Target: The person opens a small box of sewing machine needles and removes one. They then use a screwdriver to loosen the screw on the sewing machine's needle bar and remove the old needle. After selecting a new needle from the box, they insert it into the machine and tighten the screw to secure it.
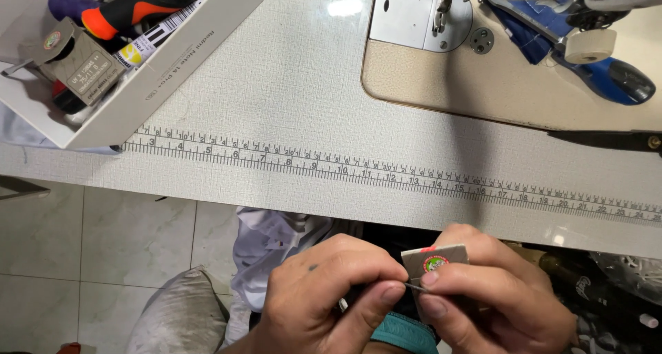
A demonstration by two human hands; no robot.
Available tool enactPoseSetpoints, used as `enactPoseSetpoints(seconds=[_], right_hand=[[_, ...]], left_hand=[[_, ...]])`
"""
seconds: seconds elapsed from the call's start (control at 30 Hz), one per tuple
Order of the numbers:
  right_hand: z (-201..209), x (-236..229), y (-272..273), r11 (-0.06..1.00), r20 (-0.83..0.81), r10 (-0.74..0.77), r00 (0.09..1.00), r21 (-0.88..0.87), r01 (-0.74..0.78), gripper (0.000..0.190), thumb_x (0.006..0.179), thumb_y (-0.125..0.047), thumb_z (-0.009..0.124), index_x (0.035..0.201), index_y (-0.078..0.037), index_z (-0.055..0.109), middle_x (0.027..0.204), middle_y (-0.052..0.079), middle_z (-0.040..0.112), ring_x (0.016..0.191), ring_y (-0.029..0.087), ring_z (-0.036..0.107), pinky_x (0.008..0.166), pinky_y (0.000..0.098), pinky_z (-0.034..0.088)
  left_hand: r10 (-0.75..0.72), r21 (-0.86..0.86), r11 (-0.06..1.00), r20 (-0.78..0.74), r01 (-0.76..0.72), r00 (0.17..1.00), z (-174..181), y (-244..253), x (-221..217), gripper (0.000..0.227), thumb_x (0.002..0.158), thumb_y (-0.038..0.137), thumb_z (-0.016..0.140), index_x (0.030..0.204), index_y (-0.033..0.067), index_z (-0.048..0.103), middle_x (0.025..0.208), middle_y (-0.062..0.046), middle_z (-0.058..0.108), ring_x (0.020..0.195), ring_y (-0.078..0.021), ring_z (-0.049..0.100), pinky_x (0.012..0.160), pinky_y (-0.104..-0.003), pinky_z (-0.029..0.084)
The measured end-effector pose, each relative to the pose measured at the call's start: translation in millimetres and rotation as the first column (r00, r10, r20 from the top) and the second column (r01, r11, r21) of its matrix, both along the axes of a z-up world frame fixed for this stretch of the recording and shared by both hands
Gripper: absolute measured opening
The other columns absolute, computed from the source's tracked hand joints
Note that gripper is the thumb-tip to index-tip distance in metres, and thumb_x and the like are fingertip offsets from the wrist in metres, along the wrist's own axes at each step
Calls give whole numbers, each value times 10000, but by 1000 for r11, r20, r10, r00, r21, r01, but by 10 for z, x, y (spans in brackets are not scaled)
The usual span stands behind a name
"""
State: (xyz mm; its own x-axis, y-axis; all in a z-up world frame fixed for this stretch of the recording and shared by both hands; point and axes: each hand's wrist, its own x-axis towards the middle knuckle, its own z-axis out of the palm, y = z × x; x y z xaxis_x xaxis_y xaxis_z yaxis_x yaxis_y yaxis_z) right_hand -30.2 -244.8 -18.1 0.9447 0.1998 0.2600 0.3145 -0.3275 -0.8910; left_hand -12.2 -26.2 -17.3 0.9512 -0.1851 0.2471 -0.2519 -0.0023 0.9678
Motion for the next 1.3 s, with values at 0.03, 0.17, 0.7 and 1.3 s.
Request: enactPoseSetpoints(seconds=[0.03, 0.17, 0.7, 1.3], right_hand=[[9, -4, 16, 1000, 0, 0, 1000, -1, 0, 212, 964, -178, 776, 1135, -55, 755, 1072, 173, 833, 887, 208, 833, 926, 364, 721], [70, -20, 61, 997, 61, 14, 998, -72, -10, 206, 982, -174, 781, 1157, -72, 737, 1078, 122, 800, 853, 223, 810, 821, 330, 694], [-311, -30, 21, 924, -484, -226, 845, 168, 344, 677, 846, 7, 857, 1495, 4, 664, 1058, 198, 847, 719, 207, 794, 659, 287, 730], [-234, -34, -19, 957, -498, -20, 867, 240, 160, 883, 883, 137, 835, 1705, 90, 514, 1146, 121, 837, 1010, 130, 767, 929, 229, 629]], left_hand=[[0, -1, 1000, 0, 0, 1000, -6, 0, 3, 186, 1138, 163, 646, 1119, 9, 748, 1014, -134, 829, 854, -241, 821, 824, -314, 669], [-61, -52, 997, -85, 57, 995, -45, 24, 24, 197, 1145, 196, 642, 1117, 31, 746, 1022, -103, 817, 881, -224, 801, 839, -321, 657], [173, 732, 427, 510, -531, 843, -864, 600, 993, 67, 1121, 114, 872, 1102, 135, 811, 1134, -57, 679, 1077, -313, 620, 980, -463, 462], [-218, 400, 910, 235, 110, 947, -234, 186, 449, 359, 1133, 242, 753, 1338, -53, 750, 1198, -183, 812, 1022, -354, 783, 911, -464, 635]])
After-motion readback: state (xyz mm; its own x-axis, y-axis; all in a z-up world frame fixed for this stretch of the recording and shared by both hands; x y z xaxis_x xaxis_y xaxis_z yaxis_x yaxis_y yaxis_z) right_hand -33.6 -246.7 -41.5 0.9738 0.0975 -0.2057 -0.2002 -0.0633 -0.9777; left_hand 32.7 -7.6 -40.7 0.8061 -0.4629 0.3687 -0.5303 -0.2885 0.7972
